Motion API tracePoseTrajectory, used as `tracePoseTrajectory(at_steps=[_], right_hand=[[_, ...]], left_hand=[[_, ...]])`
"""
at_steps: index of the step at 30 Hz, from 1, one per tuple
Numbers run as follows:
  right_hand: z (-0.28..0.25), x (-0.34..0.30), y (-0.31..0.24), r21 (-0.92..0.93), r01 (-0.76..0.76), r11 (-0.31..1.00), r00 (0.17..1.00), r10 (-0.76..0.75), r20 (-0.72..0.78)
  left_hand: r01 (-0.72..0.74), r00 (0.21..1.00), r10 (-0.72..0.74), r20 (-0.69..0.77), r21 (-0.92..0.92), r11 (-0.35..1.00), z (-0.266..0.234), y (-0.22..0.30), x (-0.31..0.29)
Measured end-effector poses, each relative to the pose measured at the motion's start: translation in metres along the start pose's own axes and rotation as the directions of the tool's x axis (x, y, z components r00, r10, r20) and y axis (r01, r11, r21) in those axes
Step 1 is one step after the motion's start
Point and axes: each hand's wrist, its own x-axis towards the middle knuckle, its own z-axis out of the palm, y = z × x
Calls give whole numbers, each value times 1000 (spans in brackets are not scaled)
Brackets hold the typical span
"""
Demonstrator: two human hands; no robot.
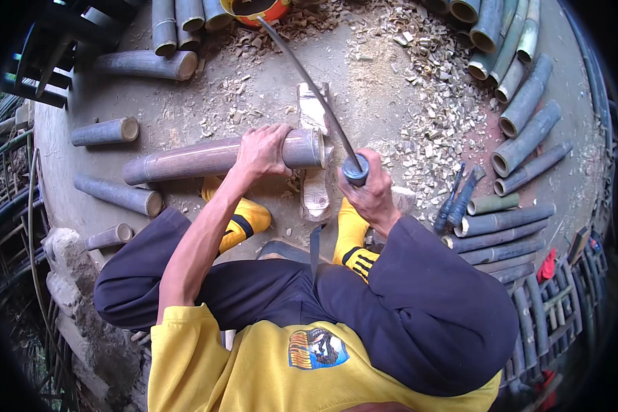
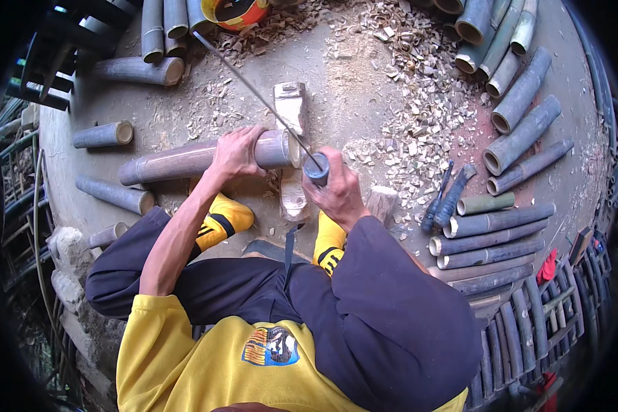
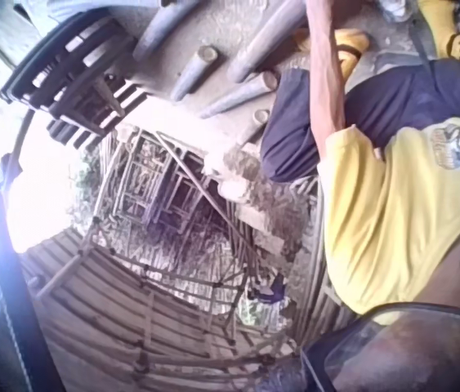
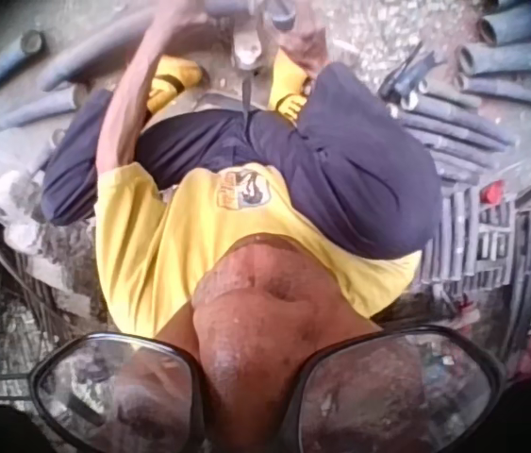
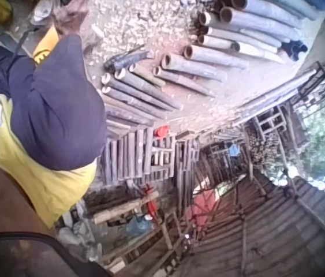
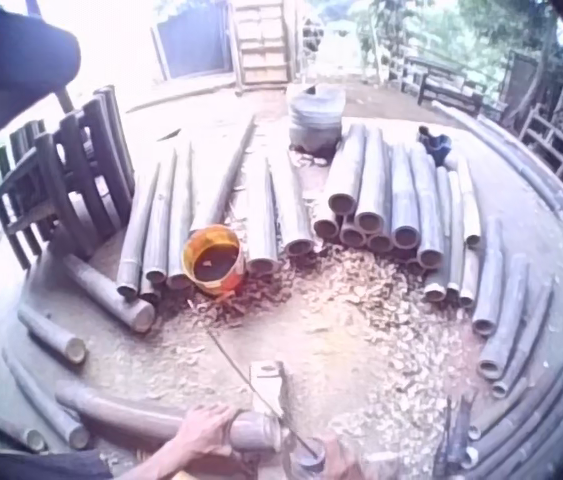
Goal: The person measures a bamboo pole using a tape measure, marks a cut line with a knife, and then saws the pole while supporting it on a wooden block.
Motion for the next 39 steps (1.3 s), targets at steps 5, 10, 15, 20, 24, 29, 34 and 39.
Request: tracePoseTrajectory(at_steps=[5,10,15,20,24,29,34,39], right_hand=[[23,-6,47,-253,-224,941,898,300,321],[20,-2,7,-52,-26,998,997,29,76],[30,-4,70,-261,-238,935,900,314,303],[20,8,19,-23,-243,970,948,242,206],[26,2,46,51,6,999,1000,-5,-17],[19,7,49,-95,-384,918,864,394,315],[18,8,9,26,45,999,999,-45,-22],[25,6,59,-258,-367,894,851,434,296]], left_hand=[[6,1000,-6,22,-3,1000,0,0,1],[24,999,-25,21,21,999,-5,-4,-3],[8,999,-7,50,-1,1000,-3,3,5],[30,999,-32,37,28,999,-7,-2,-4],[0,999,-1,41,28,1000,-7,5,1],[46,989,-27,-146,123,991,10,9,-13],[62,969,-18,-246,171,983,19,10,-19],[40,955,4,-298,143,989,22,13,-22]])
